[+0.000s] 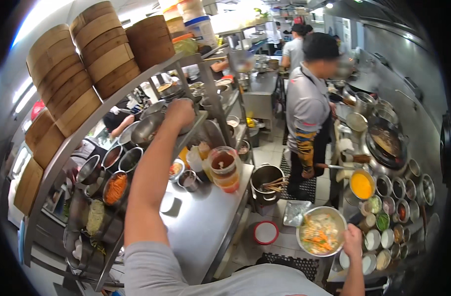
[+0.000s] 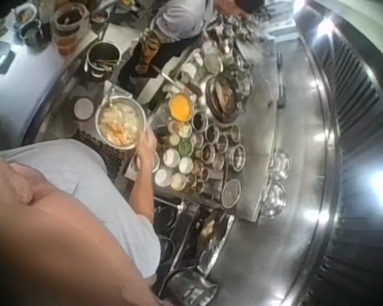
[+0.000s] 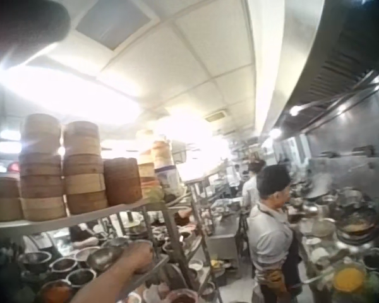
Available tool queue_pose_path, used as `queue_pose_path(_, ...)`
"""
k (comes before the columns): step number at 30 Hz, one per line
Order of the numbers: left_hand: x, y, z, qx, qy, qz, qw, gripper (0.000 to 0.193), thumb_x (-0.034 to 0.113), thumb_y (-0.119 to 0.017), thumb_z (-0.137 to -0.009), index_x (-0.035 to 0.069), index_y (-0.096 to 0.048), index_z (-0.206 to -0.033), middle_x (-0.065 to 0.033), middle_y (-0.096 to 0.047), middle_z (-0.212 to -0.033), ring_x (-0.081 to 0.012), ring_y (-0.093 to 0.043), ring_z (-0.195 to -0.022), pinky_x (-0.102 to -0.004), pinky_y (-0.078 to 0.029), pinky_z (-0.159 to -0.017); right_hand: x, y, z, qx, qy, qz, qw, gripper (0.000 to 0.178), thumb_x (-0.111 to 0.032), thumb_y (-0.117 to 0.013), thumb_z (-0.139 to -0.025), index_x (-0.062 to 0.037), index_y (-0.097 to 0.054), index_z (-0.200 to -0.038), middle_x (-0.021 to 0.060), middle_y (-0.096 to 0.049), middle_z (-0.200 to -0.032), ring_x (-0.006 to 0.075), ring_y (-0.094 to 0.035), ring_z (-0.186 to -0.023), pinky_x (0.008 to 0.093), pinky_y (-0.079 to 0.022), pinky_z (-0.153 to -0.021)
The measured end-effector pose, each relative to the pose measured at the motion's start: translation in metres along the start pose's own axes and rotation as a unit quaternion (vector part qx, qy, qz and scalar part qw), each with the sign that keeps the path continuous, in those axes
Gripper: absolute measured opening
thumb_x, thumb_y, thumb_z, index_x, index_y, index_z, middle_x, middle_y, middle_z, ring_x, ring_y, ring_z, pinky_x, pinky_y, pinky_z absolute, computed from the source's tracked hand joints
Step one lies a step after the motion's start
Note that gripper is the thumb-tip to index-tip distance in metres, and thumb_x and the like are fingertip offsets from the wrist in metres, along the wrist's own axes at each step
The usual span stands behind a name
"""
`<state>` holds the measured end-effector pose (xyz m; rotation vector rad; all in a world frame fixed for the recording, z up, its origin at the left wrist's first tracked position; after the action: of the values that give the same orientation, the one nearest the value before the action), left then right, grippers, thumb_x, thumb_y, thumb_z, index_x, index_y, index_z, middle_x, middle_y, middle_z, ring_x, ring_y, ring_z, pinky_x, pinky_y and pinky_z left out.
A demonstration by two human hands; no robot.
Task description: The person prepares a dish in a commercial kitchen by mixing ingredients in a metal bowl. They add various items from containers, including chopped vegetables and a white powder, and mix them by hand. The person also uses a lighter to ignite a gas burner and handles a ladle and a bowl of noodles.
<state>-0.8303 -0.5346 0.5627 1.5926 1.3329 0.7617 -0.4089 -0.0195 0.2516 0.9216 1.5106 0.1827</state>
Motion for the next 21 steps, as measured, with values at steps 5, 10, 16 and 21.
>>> queue_pose_path(5,-0.058,-0.018,-0.044,-0.047,0.065,-0.026,0.996,0.028,0.015,-0.055,-0.078,0.005,-0.071,-0.099,-0.0215,-0.066,-0.109,-0.0383,-0.064,-0.103,-0.0457,-0.050,-0.089,0.014,0.002,-0.068,-0.012,-0.061,-0.167,0.984,0.015,-0.011,-0.048,-0.079,-0.0004,-0.044,-0.069,0.0032,-0.043,-0.064,0.0123,-0.042,-0.062,0.0322,-0.038,-0.057)
queue_pose_path(10,-0.126,-0.037,-0.071,-0.144,0.038,-0.128,0.981,0.032,0.006,-0.059,-0.073,0.009,-0.072,-0.102,-0.0185,-0.067,-0.110,-0.0359,-0.065,-0.102,-0.0436,-0.052,-0.088,-0.024,-0.021,-0.154,-0.002,0.005,-0.145,0.989,0.015,-0.011,-0.049,-0.079,-0.0020,-0.041,-0.070,0.0017,-0.034,-0.068,0.0117,-0.037,-0.066,0.0301,-0.035,-0.059)
queue_pose_path(16,-0.117,-0.076,-0.095,-0.248,-0.037,-0.241,0.938,0.032,0.007,-0.065,-0.074,0.014,-0.073,-0.104,-0.0115,-0.067,-0.117,-0.0300,-0.064,-0.109,-0.0422,-0.051,-0.091,-0.099,-0.078,-0.264,0.019,0.072,-0.157,0.985,0.018,-0.012,-0.051,-0.080,-0.0013,-0.040,-0.071,0.0028,-0.035,-0.071,0.0140,-0.039,-0.070,0.0325,-0.036,-0.065)
queue_pose_path(21,-0.130,-0.100,-0.109,-0.256,-0.106,-0.334,0.901,0.029,0.009,-0.069,-0.074,0.011,-0.074,-0.103,-0.0151,-0.068,-0.114,-0.0299,-0.066,-0.105,-0.0428,-0.053,-0.084,-0.186,-0.144,-0.342,-0.057,0.158,-0.154,0.974,0.023,-0.017,-0.053,-0.080,0.0025,-0.042,-0.073,0.0114,-0.039,-0.068,0.0216,-0.044,-0.068,0.0357,-0.038,-0.066)
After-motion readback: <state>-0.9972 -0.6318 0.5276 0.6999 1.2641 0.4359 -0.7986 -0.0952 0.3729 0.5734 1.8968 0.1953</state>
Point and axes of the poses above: each hand's wrist, its own z-axis away from the middle knuckle, its own y-axis out of the back of the hand, x = y × z, the point moved 7 cm from there along -z, towards the middle knuckle
